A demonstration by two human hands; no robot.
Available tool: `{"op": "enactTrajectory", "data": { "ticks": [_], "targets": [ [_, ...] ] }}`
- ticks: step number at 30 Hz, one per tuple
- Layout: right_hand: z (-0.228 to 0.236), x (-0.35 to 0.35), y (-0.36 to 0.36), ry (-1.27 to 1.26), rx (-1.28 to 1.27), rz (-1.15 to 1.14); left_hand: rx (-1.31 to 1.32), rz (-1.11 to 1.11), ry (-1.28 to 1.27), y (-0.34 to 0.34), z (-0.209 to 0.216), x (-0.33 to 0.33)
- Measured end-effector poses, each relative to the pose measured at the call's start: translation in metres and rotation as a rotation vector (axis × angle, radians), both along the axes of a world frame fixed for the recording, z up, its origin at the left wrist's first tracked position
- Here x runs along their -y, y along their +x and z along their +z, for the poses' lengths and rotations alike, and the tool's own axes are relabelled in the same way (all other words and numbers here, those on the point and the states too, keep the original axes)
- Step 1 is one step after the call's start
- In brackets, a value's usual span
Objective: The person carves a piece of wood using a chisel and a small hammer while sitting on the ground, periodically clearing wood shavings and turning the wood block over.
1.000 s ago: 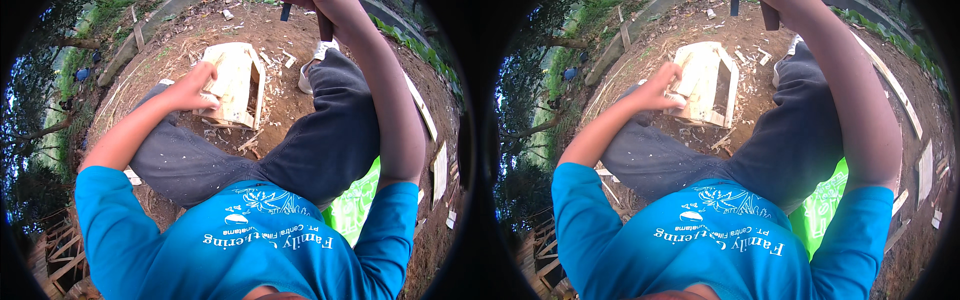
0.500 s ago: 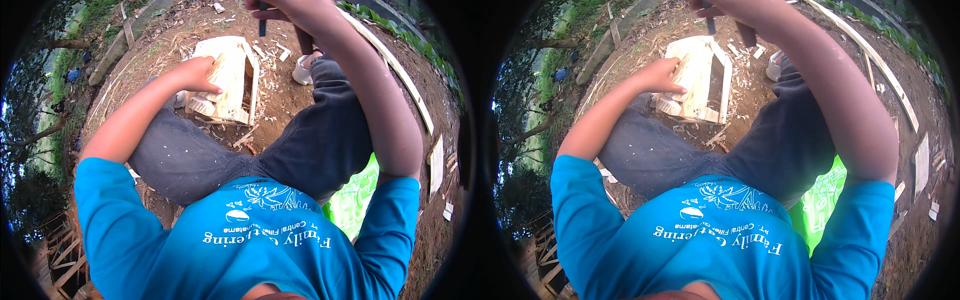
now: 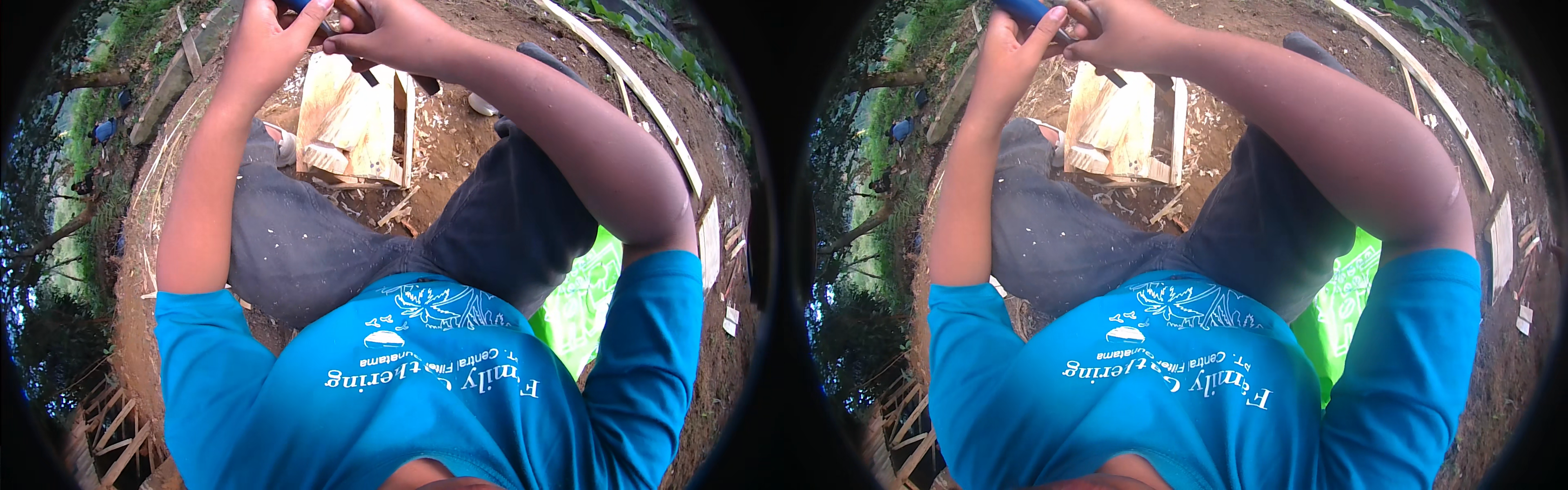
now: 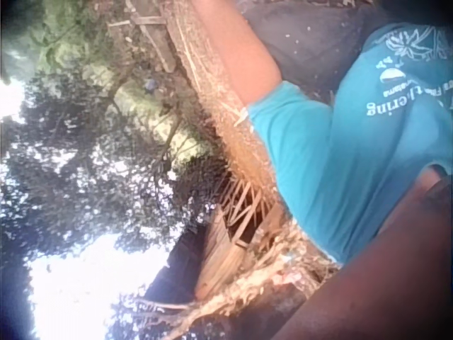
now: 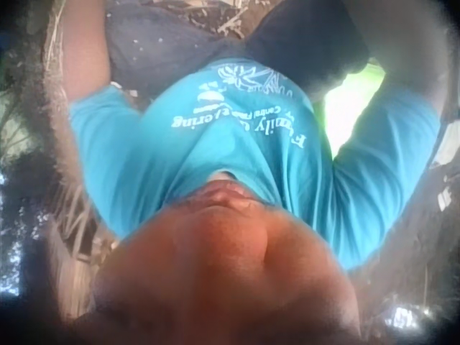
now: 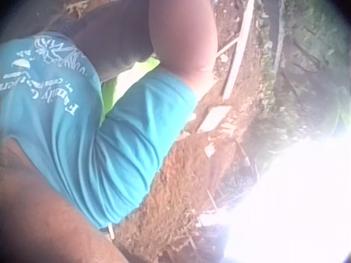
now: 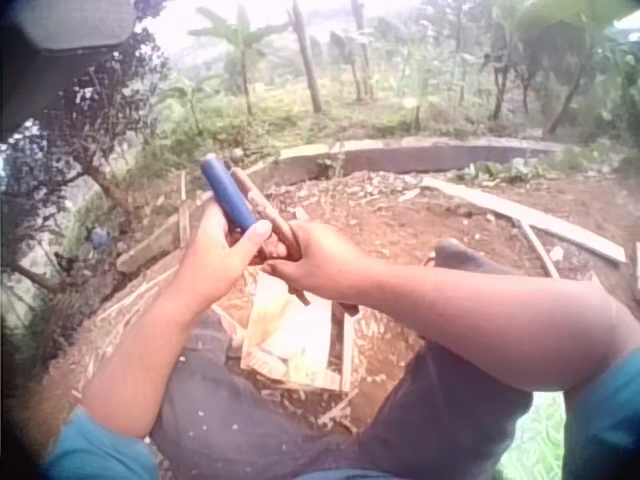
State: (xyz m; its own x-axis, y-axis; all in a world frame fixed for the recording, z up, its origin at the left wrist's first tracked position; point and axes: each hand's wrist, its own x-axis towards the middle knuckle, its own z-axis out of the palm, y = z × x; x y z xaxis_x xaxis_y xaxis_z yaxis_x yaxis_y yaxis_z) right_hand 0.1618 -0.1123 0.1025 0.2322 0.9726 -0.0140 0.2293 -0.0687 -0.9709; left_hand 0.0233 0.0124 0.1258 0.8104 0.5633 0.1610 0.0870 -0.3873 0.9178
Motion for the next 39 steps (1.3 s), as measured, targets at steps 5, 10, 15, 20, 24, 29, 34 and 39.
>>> {"op": "enactTrajectory", "data": {
  "ticks": [5,10,15,20,24,29,34,39],
  "targets": [
    [0.011,0.007,0.023,-0.076,-0.008,-0.155,-0.127,0.111,-0.091,-0.001,-0.004,-0.002],
    [0.023,0.021,0.038,-0.019,-0.11,-0.235,-0.271,0.086,0.026,0.004,-0.003,0.001],
    [0.042,0.043,0.035,0.013,-0.119,-0.303,-0.275,0.048,0.125,0.007,-0.013,-0.002],
    [0.08,0.067,0.03,-0.219,0.235,-0.282,-0.242,0.069,0.073,0.001,-0.029,-0.008],
    [0.066,0.077,0.04,-0.117,0.181,-0.28,-0.243,0.048,0.144,0.002,-0.025,-0.003],
    [0.075,0.09,0.038,-0.102,0.364,-0.197,-0.326,0.079,0.28,0.005,-0.016,0.006],
    [0.087,0.106,0.025,0.177,0.425,-0.216,-0.216,0.031,0.494,0.004,-0.018,0.006],
    [0.117,0.108,0.018,-0.112,0.584,-0.108,-0.262,0.053,0.497,0.003,-0.023,-0.003]
  ]
}}
